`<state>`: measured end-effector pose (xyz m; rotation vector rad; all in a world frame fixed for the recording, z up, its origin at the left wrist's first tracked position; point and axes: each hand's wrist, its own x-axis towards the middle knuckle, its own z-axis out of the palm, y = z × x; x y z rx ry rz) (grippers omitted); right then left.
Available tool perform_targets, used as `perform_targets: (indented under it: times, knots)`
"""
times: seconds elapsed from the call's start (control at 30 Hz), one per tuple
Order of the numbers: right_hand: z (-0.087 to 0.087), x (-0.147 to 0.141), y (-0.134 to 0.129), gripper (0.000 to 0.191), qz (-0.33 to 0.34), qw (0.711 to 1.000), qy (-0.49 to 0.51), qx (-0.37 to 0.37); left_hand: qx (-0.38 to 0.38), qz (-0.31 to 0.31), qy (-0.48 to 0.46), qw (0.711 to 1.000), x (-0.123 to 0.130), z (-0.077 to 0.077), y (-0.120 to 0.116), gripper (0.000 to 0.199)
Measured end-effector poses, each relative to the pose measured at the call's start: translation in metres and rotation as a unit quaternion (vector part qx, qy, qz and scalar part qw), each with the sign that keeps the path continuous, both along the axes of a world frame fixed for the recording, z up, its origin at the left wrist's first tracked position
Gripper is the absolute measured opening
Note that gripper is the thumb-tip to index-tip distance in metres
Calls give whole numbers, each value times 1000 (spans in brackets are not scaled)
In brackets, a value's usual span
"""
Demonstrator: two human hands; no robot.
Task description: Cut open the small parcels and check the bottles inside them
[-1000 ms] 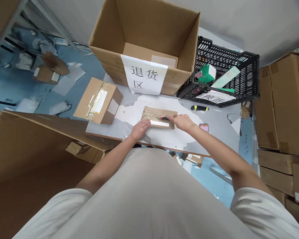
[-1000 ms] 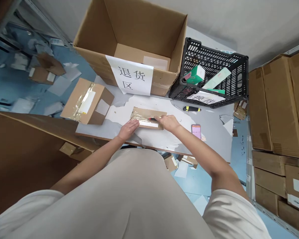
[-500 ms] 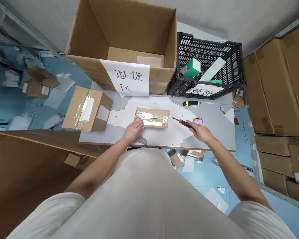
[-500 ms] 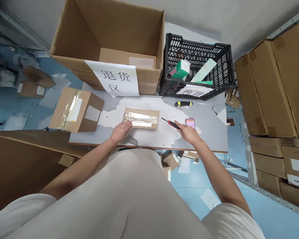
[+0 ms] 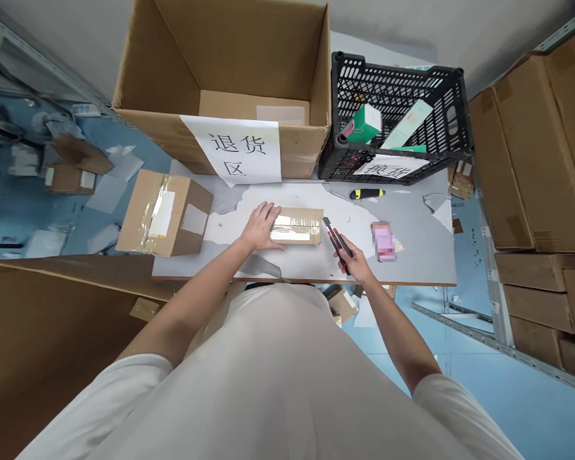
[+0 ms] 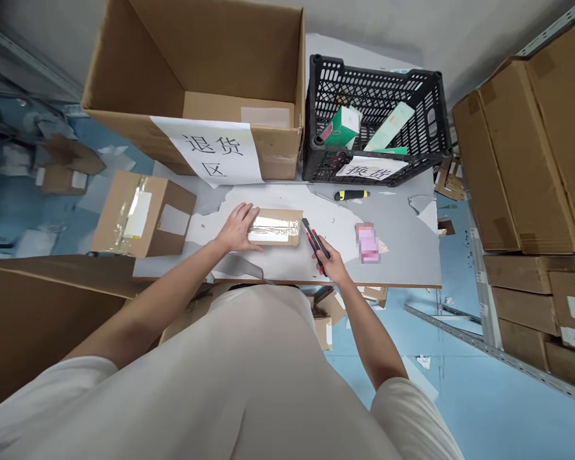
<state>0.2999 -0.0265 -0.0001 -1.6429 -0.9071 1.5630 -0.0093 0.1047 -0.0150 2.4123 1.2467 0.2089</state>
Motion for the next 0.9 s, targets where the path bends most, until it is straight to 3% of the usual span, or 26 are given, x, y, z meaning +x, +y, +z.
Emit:
perform_targets:
  times: [0.2,0.47,0.63,0.73,0.9]
  knots:
    - [-10,6,-4,79,37,999,-9,11,17,12,-67,998,-1,-11,2,120]
    - [9,19,-15,71,112,991,-49,-46,-4,23,-82,996,-2,-16,3,116]
    - [12,25,-25,68,157,984,-54,-57,-9,18,-92,996,-2,-15,3,116]
    - [13,30,-35,67,118,990,-52,-56,-7,13,-90,996,-4,-15,3,118]
    - [6,11,-46,69,-66,997,-20,-18,-6,18,-73,997,-2,-12,5,120]
